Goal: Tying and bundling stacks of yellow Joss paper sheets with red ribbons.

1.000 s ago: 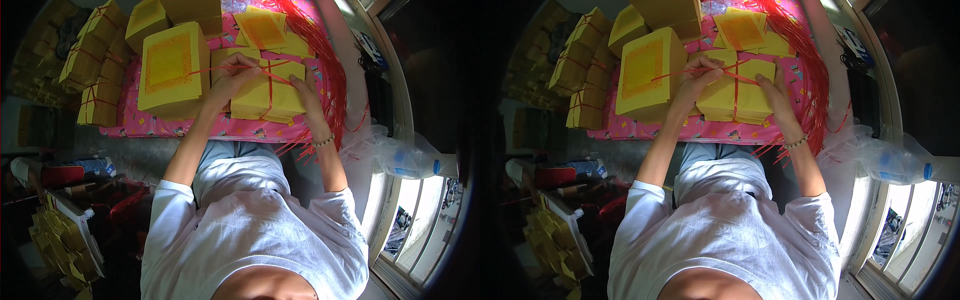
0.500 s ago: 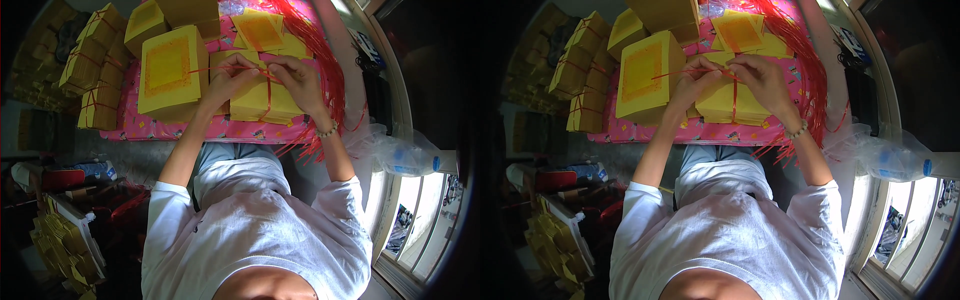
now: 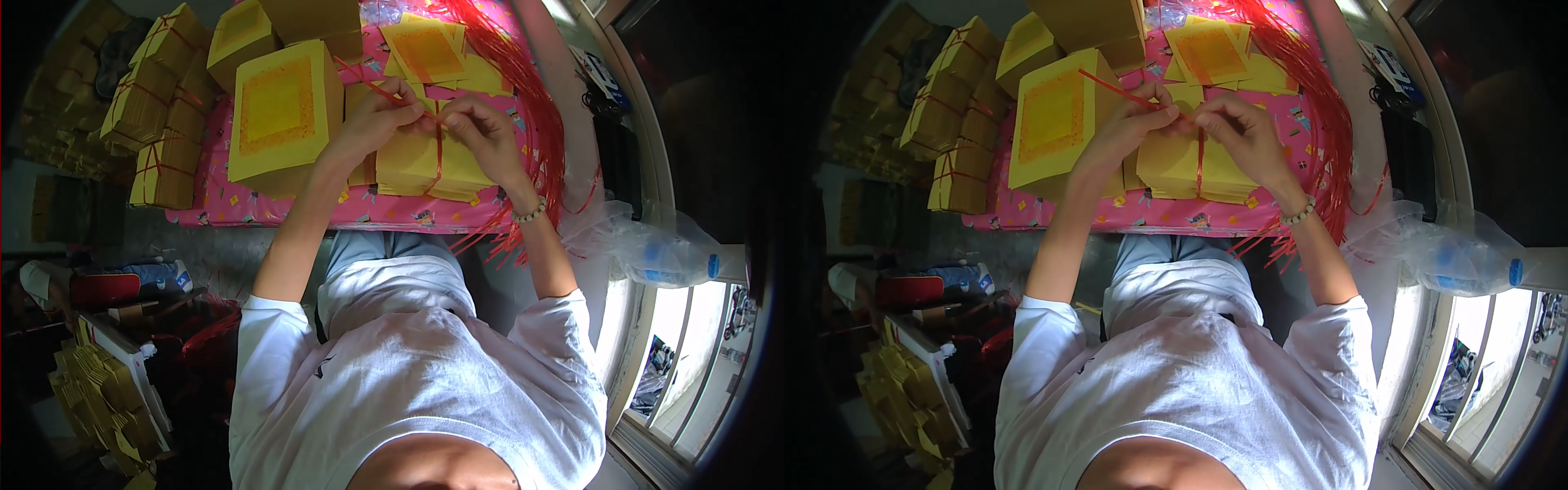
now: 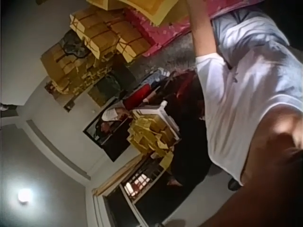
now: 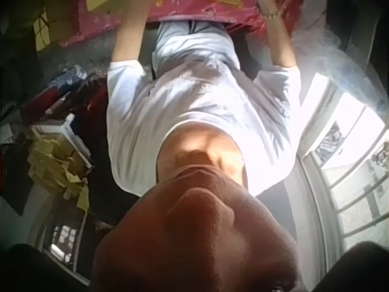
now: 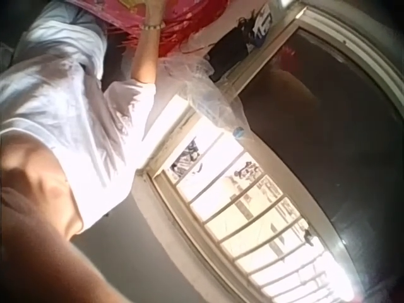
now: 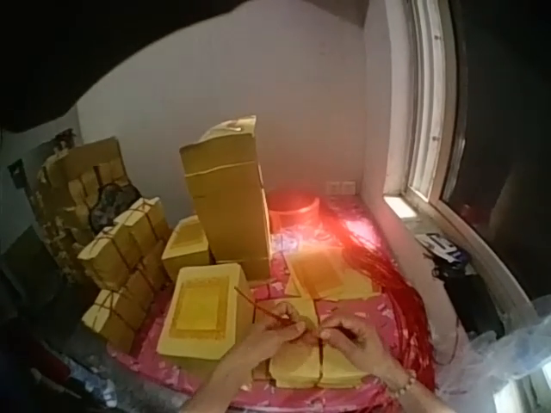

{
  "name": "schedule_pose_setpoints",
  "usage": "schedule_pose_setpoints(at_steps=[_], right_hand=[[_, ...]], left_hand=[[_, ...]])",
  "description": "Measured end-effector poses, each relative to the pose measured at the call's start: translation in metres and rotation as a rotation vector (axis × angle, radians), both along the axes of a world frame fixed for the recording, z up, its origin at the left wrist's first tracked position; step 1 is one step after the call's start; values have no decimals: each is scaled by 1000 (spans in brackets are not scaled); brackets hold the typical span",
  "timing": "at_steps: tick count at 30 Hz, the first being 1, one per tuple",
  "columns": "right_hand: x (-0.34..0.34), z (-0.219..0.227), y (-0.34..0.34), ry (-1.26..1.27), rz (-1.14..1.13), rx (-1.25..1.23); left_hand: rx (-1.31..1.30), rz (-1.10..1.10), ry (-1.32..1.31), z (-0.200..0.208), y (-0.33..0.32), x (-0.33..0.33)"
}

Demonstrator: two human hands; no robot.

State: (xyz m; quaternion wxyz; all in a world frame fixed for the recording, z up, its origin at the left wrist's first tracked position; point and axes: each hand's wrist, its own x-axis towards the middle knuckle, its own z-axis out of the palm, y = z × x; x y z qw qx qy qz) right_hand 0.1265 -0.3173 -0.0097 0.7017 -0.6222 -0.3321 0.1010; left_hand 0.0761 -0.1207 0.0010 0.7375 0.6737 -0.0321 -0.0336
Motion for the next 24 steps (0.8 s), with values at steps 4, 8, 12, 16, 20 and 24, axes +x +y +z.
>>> schedule_pose_setpoints(at_steps=[4, 8, 12, 16, 20, 24], right_hand=[[-6, 7, 0, -384, 58, -214], [1, 4, -3, -428, 76, -209], [10, -1, 3, 2, -34, -100], [19, -3, 3, -322, 23, -322], [30, -9, 0, -204, 168, -341], [20, 23, -1, -228, 121, -519]], left_hand=[[67, -35, 15, 10, -1, -4], [192, -48, -195, -15, 1, 0], [264, 110, -456, -22, -9, -7], [664, 243, -700, -17, -11, -13], [719, 265, -702, -22, -8, -14], [526, 327, -765, -23, -9, -14]])
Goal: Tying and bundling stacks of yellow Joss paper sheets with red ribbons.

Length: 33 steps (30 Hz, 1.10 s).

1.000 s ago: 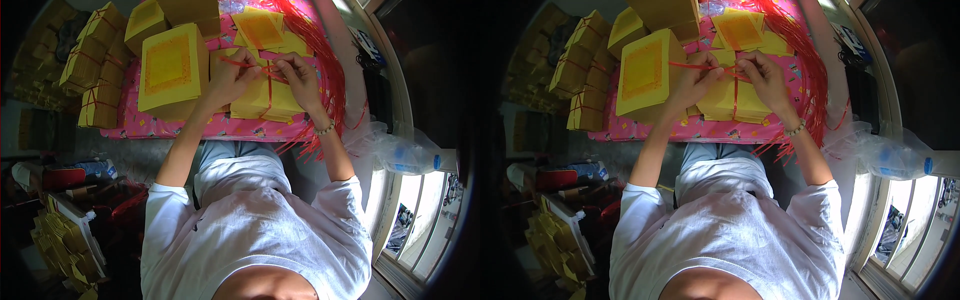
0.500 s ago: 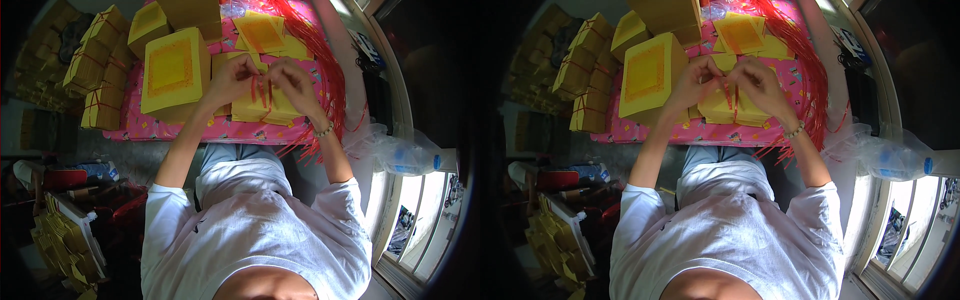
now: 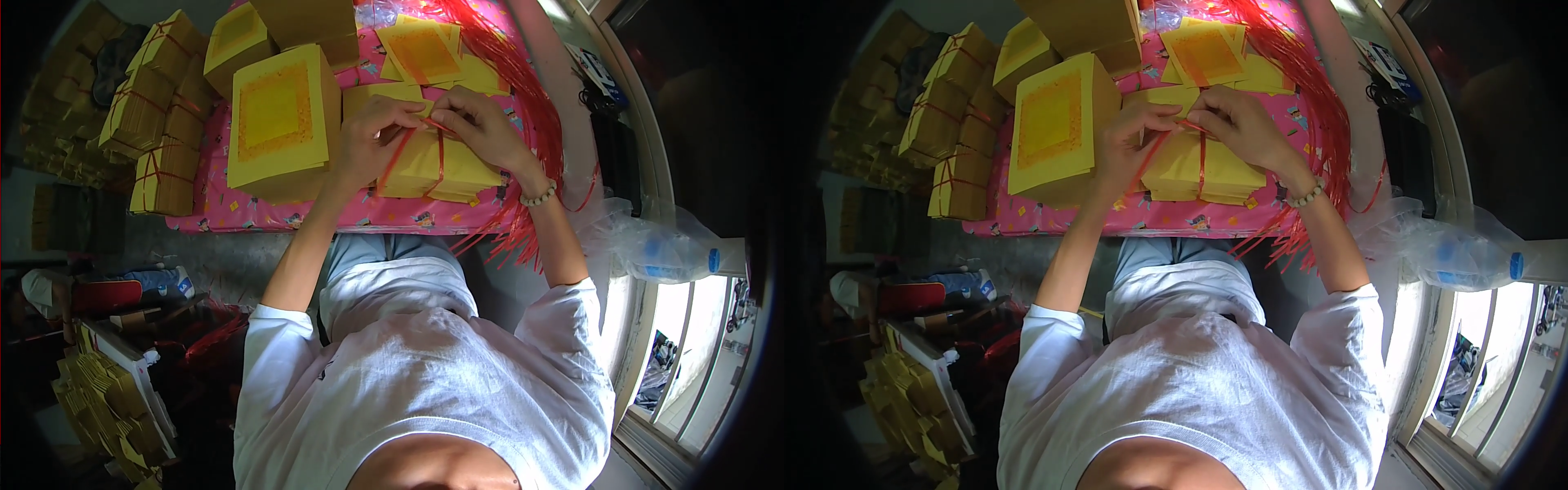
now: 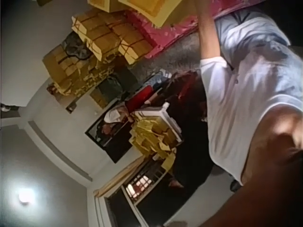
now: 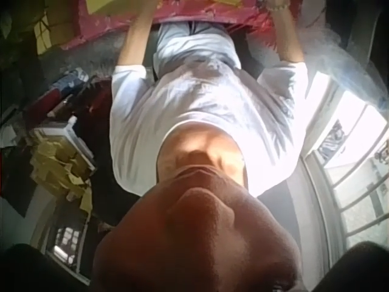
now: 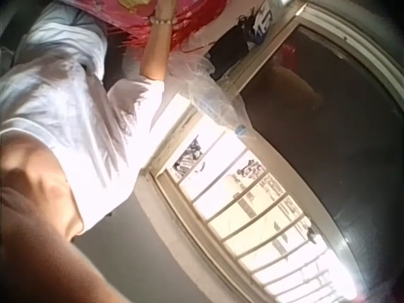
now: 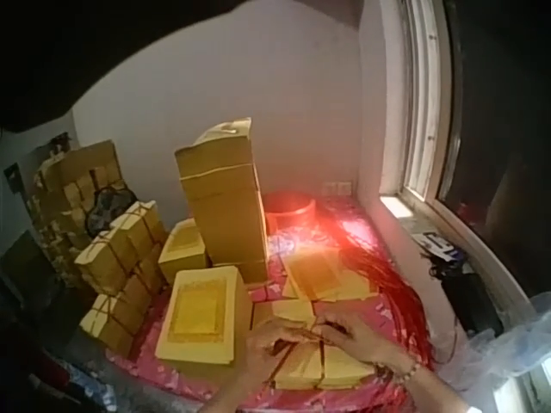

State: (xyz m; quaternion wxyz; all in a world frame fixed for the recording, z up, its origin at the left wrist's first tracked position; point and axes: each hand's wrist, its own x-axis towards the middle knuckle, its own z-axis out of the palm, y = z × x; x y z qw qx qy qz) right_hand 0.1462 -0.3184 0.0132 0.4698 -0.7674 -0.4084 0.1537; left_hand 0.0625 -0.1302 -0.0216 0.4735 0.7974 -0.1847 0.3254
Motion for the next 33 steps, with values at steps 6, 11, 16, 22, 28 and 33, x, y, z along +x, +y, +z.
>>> schedule_pose_setpoints(at_steps=[6, 11, 16, 22, 28, 33], right_hand=[[-13, -3, -12, -630, -191, -42], [-15, -13, -15, -573, -254, -3], [-16, -17, -18, -449, -267, 40], [-21, -17, -20, -370, -294, 92], [-19, -18, -24, -399, -303, 60], [-19, -15, -23, -383, -268, 26]], left_hand=[[-163, -20, 151, -17, 7, -4], [-222, -58, 220, -10, 9, -4], [-390, -379, 346, -6, 1, 0], [-191, -266, 292, -15, 5, 6], [-159, -246, 244, -19, 7, 5], [-330, -411, 296, -2, 5, 6]])
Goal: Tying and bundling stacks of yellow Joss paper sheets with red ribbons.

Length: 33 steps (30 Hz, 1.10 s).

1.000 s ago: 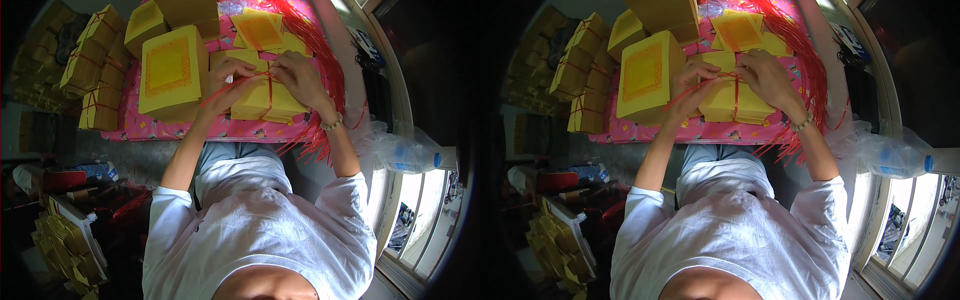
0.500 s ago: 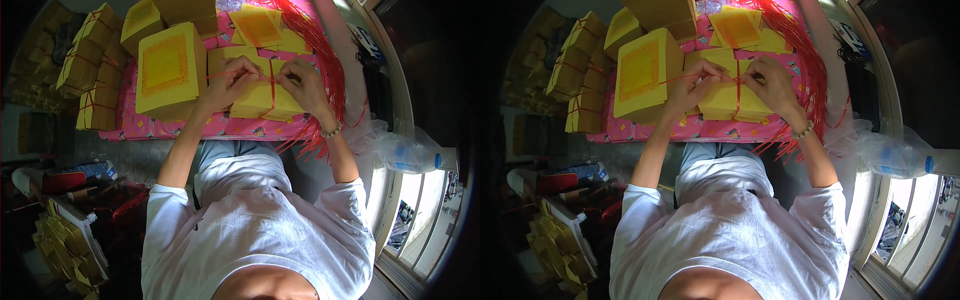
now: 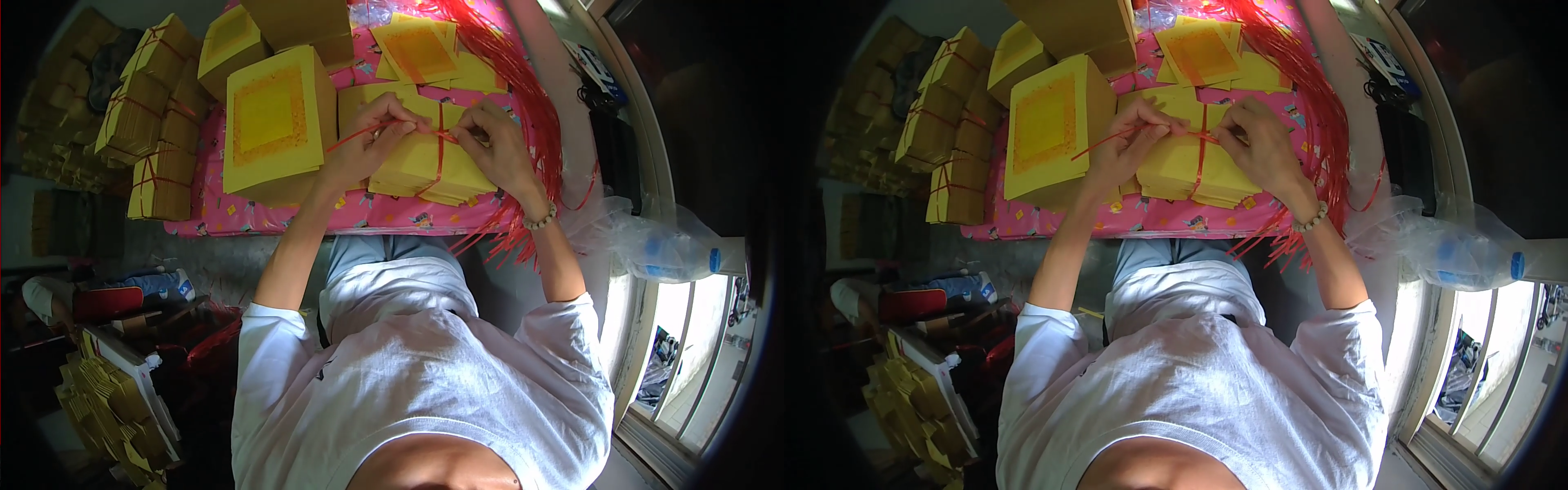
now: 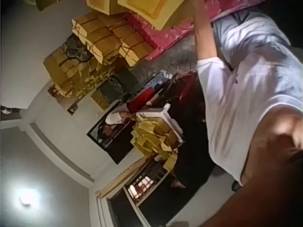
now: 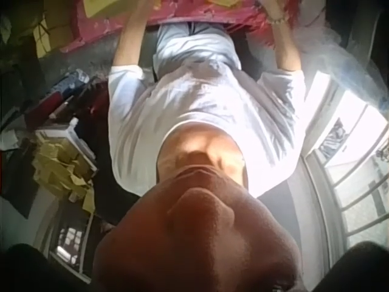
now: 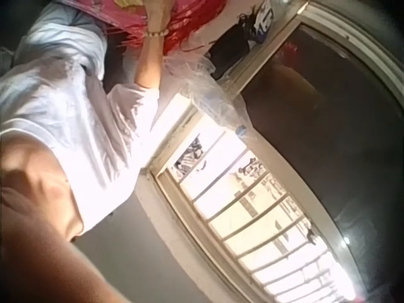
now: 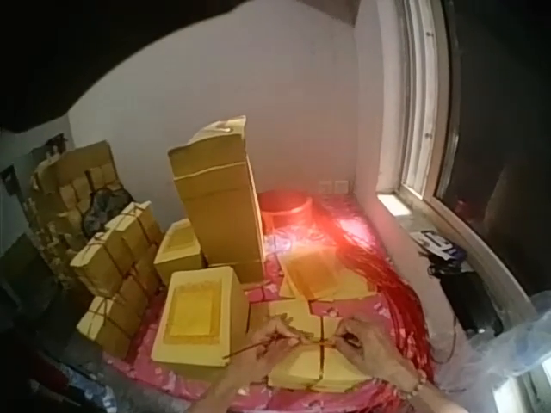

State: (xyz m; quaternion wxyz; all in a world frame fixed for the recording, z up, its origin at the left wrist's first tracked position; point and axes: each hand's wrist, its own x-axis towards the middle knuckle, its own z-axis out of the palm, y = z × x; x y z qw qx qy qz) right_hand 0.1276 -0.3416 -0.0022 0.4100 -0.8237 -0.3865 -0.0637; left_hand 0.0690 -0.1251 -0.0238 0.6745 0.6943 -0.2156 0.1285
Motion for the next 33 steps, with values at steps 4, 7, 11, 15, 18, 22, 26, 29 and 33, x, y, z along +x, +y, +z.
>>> schedule_pose_setpoints(at_steps=[4, 7, 11, 15, 18, 22, 26, 29, 33], right_hand=[[-1, -5, 0, 48, -12, 63], [-1, -4, 0, 69, 1, 65], [-1, -1, 2, 13, 19, 42], [-2, -1, 5, -103, 22, 32], [-7, 4, 7, -177, 15, 18], [-10, 17, 16, -491, -21, -67], [-2, 17, 23, -710, 35, -121], [3, 17, 29, -791, 45, -105], [11, 17, 36, -689, 78, -63]], left_hand=[[-37, -53, -23, 2, -2, 1], [-95, -62, 77, -3, -1, 1], [-22, -19, 115, -6, 4, 7], [1, -43, 171, -7, 8, 11], [15, -37, 242, -3, 9, 12], [99, 11, 303, 6, 7, 14], [232, 56, 306, 15, 6, 15], [227, 11, 380, 22, 7, 19], [312, -30, 373, 27, 6, 22]])
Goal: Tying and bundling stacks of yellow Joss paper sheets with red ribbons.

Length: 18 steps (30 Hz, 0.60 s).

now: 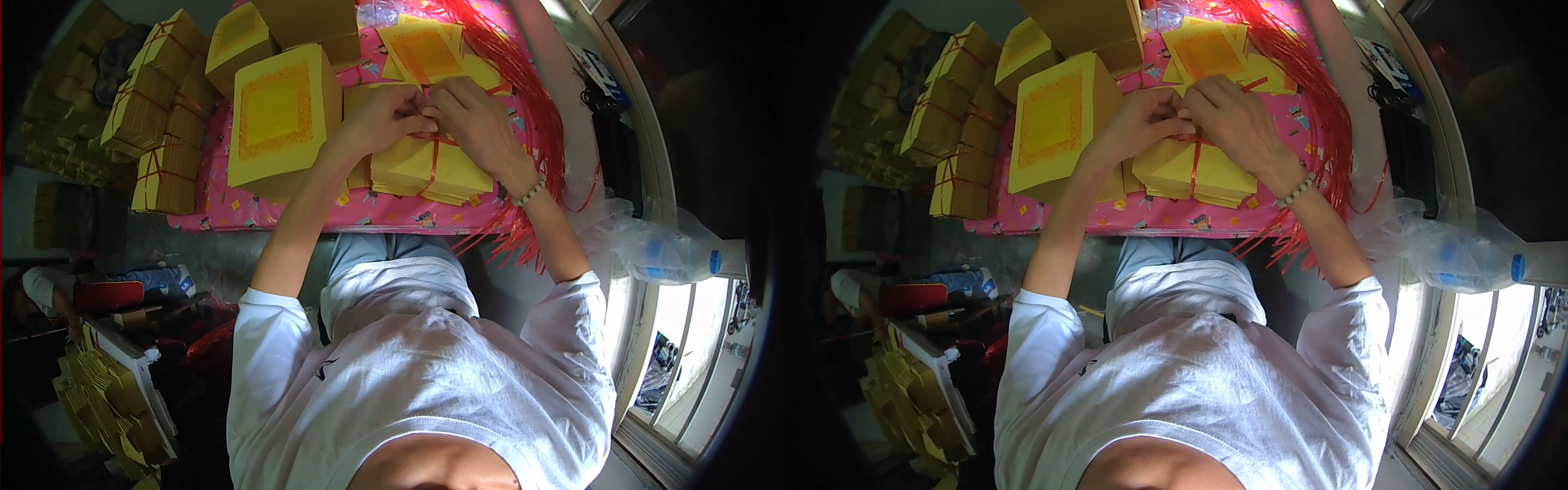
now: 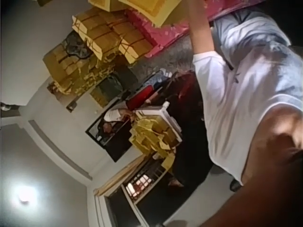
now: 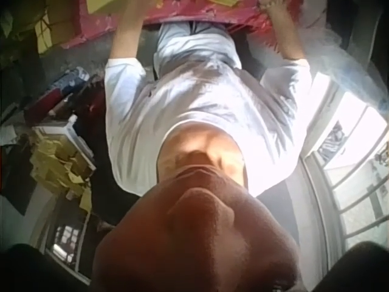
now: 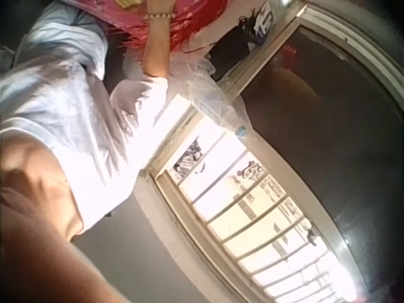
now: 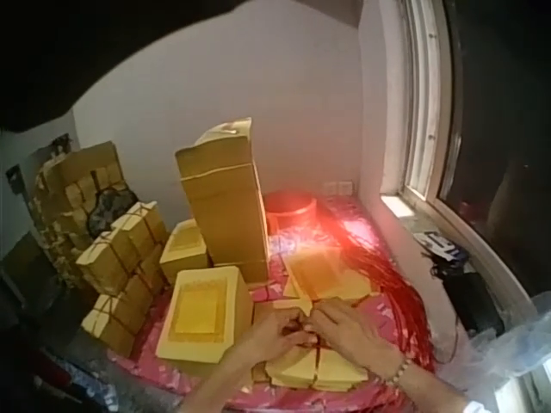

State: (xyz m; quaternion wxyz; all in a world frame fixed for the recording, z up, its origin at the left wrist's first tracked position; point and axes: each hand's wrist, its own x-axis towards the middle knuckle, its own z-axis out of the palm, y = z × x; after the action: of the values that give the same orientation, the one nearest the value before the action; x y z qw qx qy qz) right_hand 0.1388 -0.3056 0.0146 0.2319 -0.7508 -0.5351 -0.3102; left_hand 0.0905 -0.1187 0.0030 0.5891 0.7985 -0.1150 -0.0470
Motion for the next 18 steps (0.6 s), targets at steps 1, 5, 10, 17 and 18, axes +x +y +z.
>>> schedule_pose_setpoints(at_steps=[1, 5, 10, 17, 18], right_hand=[[0, -2, 0, 107, -24, -58], [1, -3, -2, 367, 31, -7], [-12, 1, -15, 684, 25, 44], [-45, -4, -18, 690, -39, 36], [-45, -2, -20, 690, -34, 36]], left_hand=[[18, 10, -3, 0, -1, 1], [2, 24, -12, -10, -2, -1], [-268, 101, 44, -11, -2, -6], [-113, 40, 135, -2, -1, -3], [-163, 39, 98, -4, 0, -6]])
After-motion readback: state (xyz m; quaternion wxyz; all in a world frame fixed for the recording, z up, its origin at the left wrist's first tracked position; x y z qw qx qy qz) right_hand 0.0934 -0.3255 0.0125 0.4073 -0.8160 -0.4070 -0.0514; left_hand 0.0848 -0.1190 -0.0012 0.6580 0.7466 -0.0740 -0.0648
